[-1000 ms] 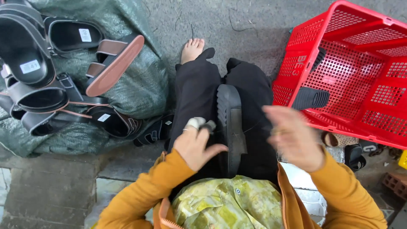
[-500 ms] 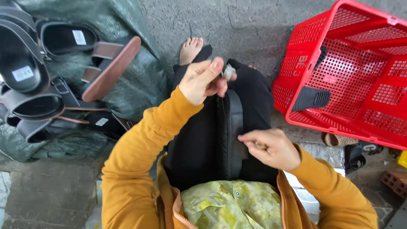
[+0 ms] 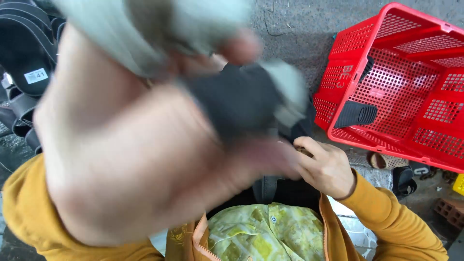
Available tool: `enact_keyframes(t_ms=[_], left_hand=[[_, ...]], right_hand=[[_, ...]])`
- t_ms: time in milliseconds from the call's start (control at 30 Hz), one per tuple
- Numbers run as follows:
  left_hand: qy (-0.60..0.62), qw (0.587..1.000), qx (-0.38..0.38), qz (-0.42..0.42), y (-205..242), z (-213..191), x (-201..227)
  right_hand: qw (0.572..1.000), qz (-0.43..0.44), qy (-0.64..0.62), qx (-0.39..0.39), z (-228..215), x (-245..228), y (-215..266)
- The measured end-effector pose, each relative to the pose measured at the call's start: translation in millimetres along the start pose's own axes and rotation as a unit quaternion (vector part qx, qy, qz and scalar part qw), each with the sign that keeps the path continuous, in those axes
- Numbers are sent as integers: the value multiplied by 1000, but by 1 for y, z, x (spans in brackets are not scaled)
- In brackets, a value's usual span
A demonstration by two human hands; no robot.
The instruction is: Hand-stitching the sole of a sandal to the upper part using a stitching tool and thread.
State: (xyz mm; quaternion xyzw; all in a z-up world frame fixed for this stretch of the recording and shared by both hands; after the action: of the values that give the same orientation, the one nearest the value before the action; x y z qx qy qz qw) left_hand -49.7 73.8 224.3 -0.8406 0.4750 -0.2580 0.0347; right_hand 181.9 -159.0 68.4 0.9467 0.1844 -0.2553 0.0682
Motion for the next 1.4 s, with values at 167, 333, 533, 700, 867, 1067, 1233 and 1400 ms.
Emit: enact_keyframes(t_ms=[167,333,533,700,867,1067,1233,1400], left_hand=[[-319,947,-19,-19,18,23,-15],[-425,830,-328,-153,53,108,-8],[179,981,63,-46,113,189,40],[241,964,92,-66,110,196,40],[255,959,104,-69,111,199,41],[270,954,125,-46,103,207,37],[261,954,144,-43,106,214,36],[166,967,164,-101,128,215,47]], right_hand=[[996,-40,62,56,-14,-11,-16],[993,-41,100,43,-11,-8,-9],[992,-17,121,-20,-3,-6,-4],[995,1,90,-34,-5,-4,-5],[986,-28,160,-39,-10,-10,-10],[975,-35,217,3,5,-15,-14],[980,-48,180,74,38,-3,-12],[991,-1,-39,131,17,-11,-17]])
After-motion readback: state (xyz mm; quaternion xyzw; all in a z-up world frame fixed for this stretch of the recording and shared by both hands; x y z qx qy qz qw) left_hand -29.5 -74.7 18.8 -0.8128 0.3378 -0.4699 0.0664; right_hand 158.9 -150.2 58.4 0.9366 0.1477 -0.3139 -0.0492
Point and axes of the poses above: each hand's wrist, its own y-axis away from the middle knuckle, its own z-axis out of the palm, x = y × z, the point moved 2 cm from there along -y, towards the middle knuckle, and after that the axes turned 5 degrees about -y, right-handed, at the moved point
